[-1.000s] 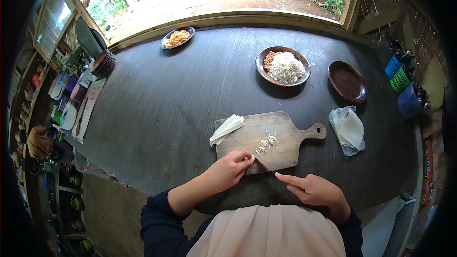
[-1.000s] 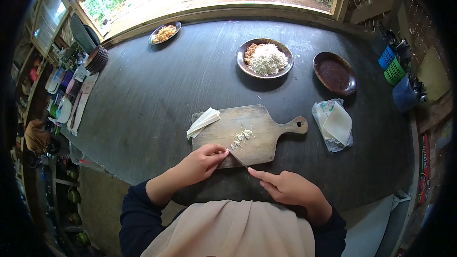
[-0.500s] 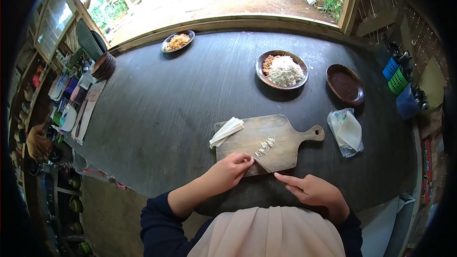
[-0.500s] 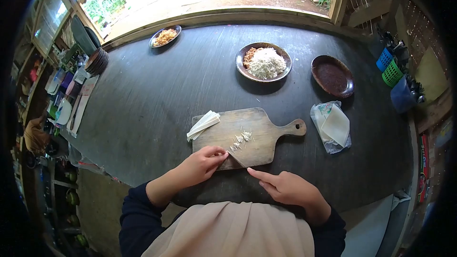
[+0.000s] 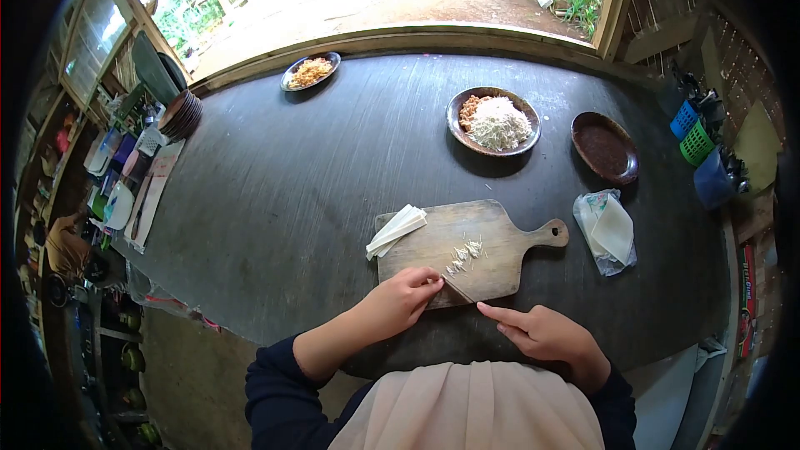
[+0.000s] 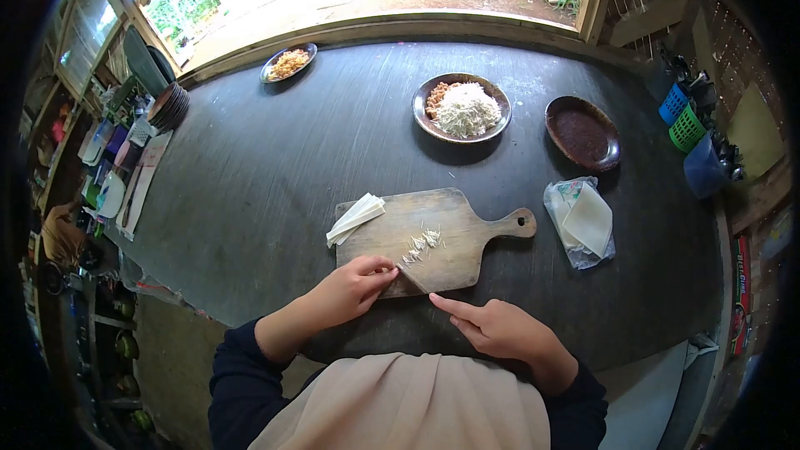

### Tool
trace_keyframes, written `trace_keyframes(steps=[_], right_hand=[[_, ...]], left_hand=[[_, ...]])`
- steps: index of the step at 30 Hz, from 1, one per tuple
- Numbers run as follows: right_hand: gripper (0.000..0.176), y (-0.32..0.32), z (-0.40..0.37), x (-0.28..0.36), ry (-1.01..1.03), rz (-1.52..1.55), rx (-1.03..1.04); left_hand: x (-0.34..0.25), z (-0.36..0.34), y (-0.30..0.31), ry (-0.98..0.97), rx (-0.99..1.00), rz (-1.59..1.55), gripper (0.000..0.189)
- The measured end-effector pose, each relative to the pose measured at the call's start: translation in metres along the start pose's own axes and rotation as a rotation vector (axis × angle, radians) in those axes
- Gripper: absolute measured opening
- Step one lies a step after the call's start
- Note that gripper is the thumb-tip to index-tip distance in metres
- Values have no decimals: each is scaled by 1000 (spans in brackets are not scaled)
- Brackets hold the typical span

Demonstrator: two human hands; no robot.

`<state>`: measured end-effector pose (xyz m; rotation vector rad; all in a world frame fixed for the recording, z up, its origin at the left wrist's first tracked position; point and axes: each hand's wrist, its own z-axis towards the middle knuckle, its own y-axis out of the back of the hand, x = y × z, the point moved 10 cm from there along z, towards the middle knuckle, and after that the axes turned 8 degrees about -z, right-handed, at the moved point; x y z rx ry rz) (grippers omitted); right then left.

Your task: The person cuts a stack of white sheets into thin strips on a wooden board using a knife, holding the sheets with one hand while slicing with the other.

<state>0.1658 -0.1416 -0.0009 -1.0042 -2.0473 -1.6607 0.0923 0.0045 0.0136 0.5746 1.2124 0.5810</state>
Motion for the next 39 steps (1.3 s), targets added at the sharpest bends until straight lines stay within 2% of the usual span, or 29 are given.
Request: trace_keyframes(steps=[11, 13, 15, 39], right_hand=[[49, -2, 7, 0, -40, -10, -66], [49, -3, 3, -2, -58, -9, -2], [49, -2, -3, -5, -43, 17, 12], [50, 1, -1, -1, 15, 37, -22]], left_hand=[[-1, -1, 0, 9, 5, 21, 28], [-1, 0, 0, 8, 3, 24, 28], [2, -1, -2, 33, 24, 20, 35], [3, -2, -1, 25, 7, 3, 36]])
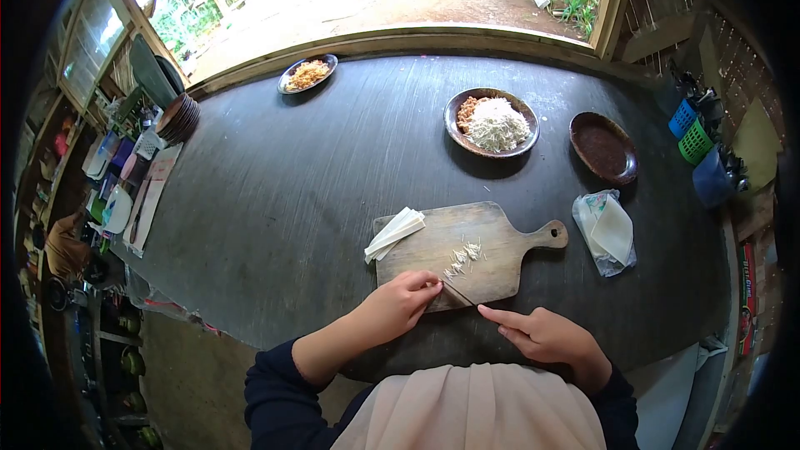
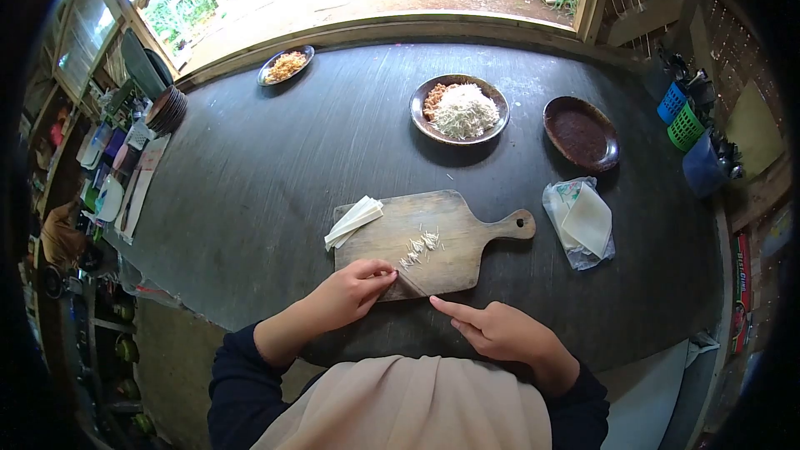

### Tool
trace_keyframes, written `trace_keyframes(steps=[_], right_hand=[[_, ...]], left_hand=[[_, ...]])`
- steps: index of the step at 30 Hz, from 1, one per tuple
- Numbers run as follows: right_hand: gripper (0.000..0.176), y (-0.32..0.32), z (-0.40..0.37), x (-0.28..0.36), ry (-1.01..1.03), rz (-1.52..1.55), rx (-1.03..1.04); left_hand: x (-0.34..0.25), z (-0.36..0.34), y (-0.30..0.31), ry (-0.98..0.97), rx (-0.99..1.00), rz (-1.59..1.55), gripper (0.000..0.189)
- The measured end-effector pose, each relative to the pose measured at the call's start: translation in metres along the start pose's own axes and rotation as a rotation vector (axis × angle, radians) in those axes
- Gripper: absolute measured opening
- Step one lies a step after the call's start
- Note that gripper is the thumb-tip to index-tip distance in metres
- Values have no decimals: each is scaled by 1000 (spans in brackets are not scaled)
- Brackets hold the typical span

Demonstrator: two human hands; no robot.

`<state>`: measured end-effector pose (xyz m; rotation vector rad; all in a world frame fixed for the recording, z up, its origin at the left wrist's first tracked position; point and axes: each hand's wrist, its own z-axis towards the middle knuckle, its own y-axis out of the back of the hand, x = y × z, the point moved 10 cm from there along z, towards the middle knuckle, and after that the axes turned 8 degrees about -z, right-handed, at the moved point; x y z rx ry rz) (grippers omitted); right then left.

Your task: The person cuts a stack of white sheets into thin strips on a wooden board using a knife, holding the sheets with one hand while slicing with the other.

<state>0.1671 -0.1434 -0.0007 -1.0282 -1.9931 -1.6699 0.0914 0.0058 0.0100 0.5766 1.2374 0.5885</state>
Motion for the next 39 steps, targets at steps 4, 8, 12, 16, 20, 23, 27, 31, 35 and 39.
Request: trace_keyframes(steps=[4, 8, 12, 16, 20, 23, 27, 31, 35, 39], right_hand=[[48, 1, 0, 1, 1, 19, -1], [52, -2, 0, -2, -5, -14, 45], [52, -5, 3, -3, -8, 0, 17], [50, -9, 7, -5, -35, -19, -7], [49, -5, -1, -9, -60, 47, 53], [50, -3, -4, -7, -29, 45, 67], [51, -6, 1, -1, -3, -13, 20], [52, -4, 2, 2, 8, -23, -11], [52, -4, 0, 2, 12, -31, 2], [52, -6, 1, 0, -16, -18, 39]], left_hand=[[-1, 1, 0, 4, 13, 11, 36], [0, 1, 0, 8, 16, 6, 36], [-1, 1, -1, 13, 24, 16, 35], [-2, 0, 0, 1, 11, 32, 36], [-2, 0, -1, 26, 30, 17, 35], [-1, 1, 0, 20, 19, 16, 35], [0, 0, -1, 12, 18, 15, 35], [-1, 0, 0, 7, 19, 29, 35], [-1, 0, -1, 6, 22, 19, 36], [1, -1, -2, 22, 34, 15, 37]])
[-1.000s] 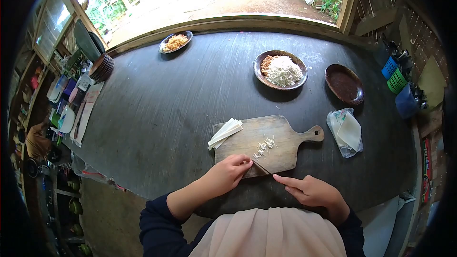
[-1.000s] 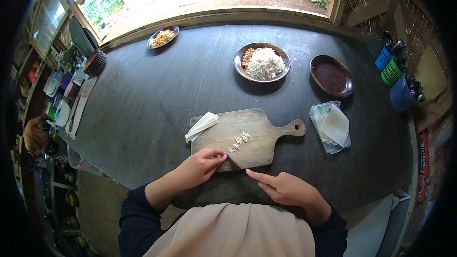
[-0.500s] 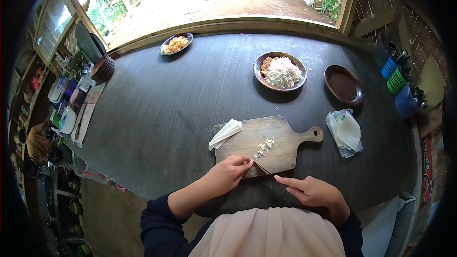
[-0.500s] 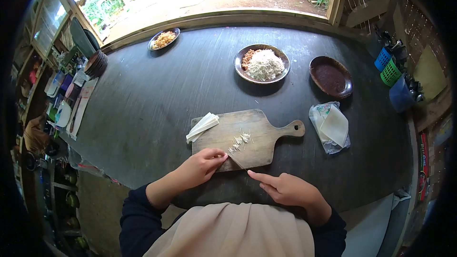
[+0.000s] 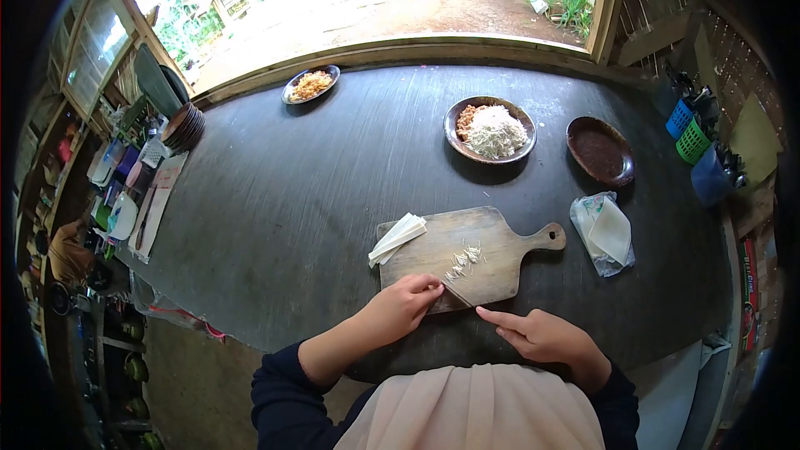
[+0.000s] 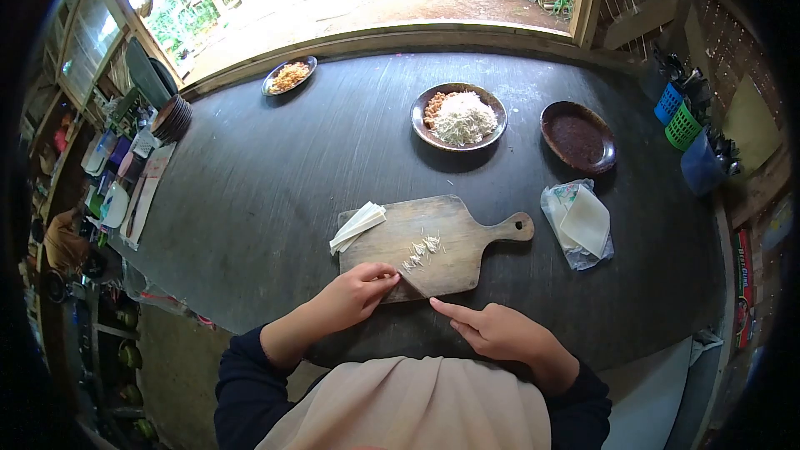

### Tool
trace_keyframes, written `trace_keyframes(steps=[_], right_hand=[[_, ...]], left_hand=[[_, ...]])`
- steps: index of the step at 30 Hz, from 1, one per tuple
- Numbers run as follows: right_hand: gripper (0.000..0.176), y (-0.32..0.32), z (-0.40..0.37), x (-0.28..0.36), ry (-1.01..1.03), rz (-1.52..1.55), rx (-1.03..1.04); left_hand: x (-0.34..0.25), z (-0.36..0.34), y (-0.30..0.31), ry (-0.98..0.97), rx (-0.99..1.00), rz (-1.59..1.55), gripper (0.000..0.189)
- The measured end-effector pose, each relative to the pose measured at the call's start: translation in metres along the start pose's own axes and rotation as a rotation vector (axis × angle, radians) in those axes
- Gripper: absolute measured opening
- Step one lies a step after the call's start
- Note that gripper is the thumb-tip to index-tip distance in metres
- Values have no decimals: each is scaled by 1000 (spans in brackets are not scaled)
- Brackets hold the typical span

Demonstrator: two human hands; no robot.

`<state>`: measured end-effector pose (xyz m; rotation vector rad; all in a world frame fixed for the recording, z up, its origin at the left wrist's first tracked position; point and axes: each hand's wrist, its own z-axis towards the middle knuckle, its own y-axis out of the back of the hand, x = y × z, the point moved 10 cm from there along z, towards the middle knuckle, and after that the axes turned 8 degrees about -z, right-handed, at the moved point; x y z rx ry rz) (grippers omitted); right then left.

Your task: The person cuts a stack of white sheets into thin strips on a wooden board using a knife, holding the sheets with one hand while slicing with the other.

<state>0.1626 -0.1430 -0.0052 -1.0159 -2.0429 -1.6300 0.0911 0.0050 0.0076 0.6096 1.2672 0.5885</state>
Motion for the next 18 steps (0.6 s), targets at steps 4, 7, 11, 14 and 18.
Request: trace_keyframes(steps=[4, 7, 11, 14, 18], right_hand=[[51, 0, 4, 0, 1, 80, -19], [49, -1, 8, 1, 20, 19, -103], [49, 3, 2, 0, -22, -6, -32], [49, 0, -5, -7, -57, 63, 58], [48, -1, -5, -5, -73, 41, 61]], left_hand=[[-2, 1, 1, -8, -4, 10, 36], [-7, 0, 2, -62, -39, 40, 29], [-2, 0, 0, -22, -13, 28, 33], [-1, 0, 0, -11, -15, 26, 36], [-3, 0, 0, -18, -9, 34, 36]])
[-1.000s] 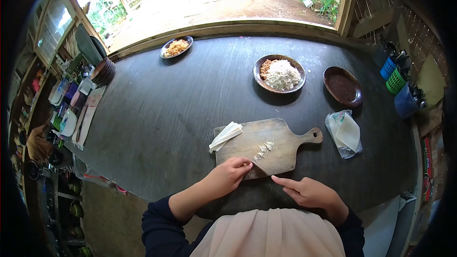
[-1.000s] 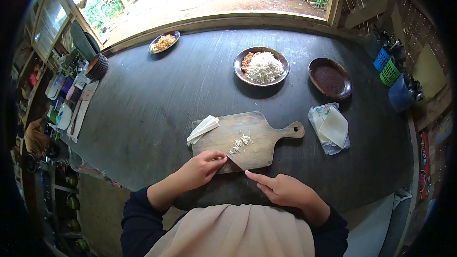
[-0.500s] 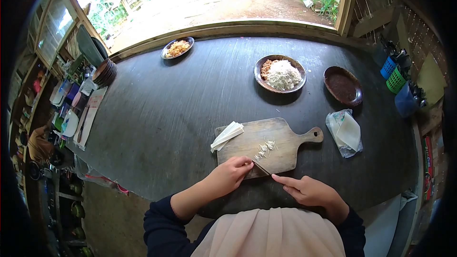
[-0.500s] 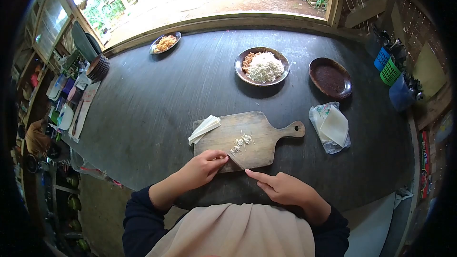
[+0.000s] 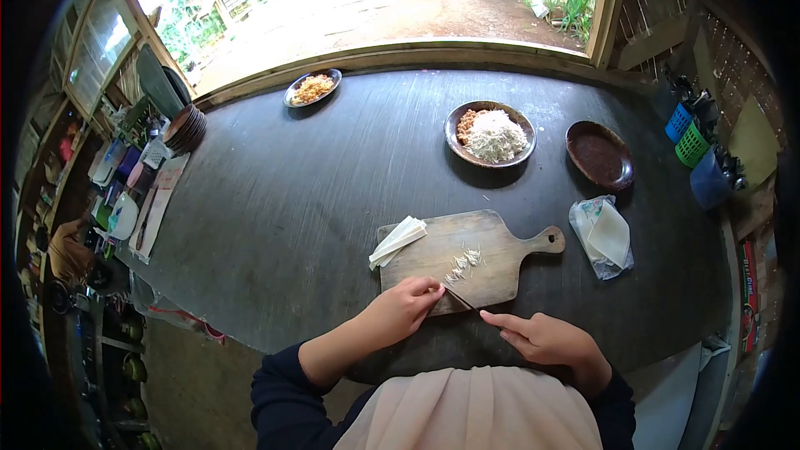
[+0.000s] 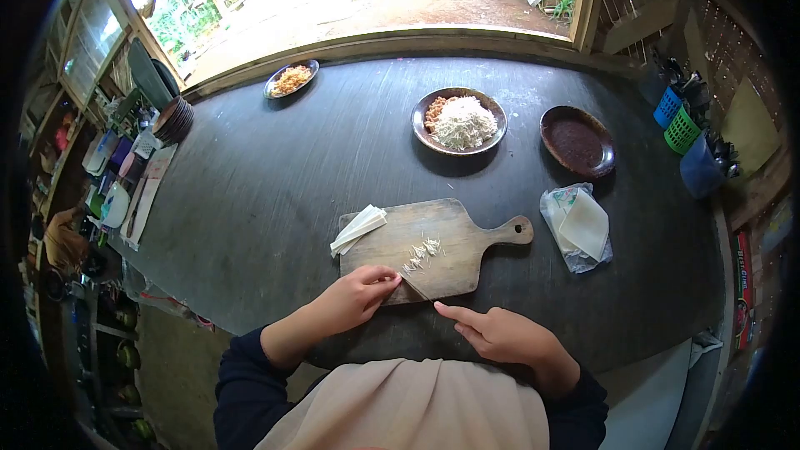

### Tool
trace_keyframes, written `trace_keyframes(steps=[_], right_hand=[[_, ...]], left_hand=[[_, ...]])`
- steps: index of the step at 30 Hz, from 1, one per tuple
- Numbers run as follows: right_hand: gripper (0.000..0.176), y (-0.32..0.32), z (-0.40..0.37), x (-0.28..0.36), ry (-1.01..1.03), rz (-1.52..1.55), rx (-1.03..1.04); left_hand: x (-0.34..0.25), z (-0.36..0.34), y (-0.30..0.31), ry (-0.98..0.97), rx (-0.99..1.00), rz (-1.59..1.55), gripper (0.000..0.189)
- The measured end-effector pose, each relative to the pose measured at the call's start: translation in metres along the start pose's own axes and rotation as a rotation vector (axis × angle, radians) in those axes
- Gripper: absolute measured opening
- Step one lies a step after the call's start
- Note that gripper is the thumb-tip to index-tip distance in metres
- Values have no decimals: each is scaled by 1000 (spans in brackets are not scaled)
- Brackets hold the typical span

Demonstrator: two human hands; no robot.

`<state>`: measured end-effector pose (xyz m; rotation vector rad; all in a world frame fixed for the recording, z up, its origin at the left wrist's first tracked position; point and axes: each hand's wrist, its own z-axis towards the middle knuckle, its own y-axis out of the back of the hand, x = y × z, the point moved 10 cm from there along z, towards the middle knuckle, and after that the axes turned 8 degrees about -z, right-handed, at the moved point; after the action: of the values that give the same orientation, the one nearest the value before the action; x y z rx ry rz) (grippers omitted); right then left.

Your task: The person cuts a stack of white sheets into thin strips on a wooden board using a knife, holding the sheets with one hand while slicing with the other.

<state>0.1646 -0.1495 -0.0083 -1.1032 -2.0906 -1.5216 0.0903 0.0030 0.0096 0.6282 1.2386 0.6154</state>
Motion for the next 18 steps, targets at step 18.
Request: trace_keyframes(steps=[18], right_hand=[[50, -1, 6, 6, 75, -46, -86]], left_hand=[[0, -2, -2, 16, 16, 1, 37]])
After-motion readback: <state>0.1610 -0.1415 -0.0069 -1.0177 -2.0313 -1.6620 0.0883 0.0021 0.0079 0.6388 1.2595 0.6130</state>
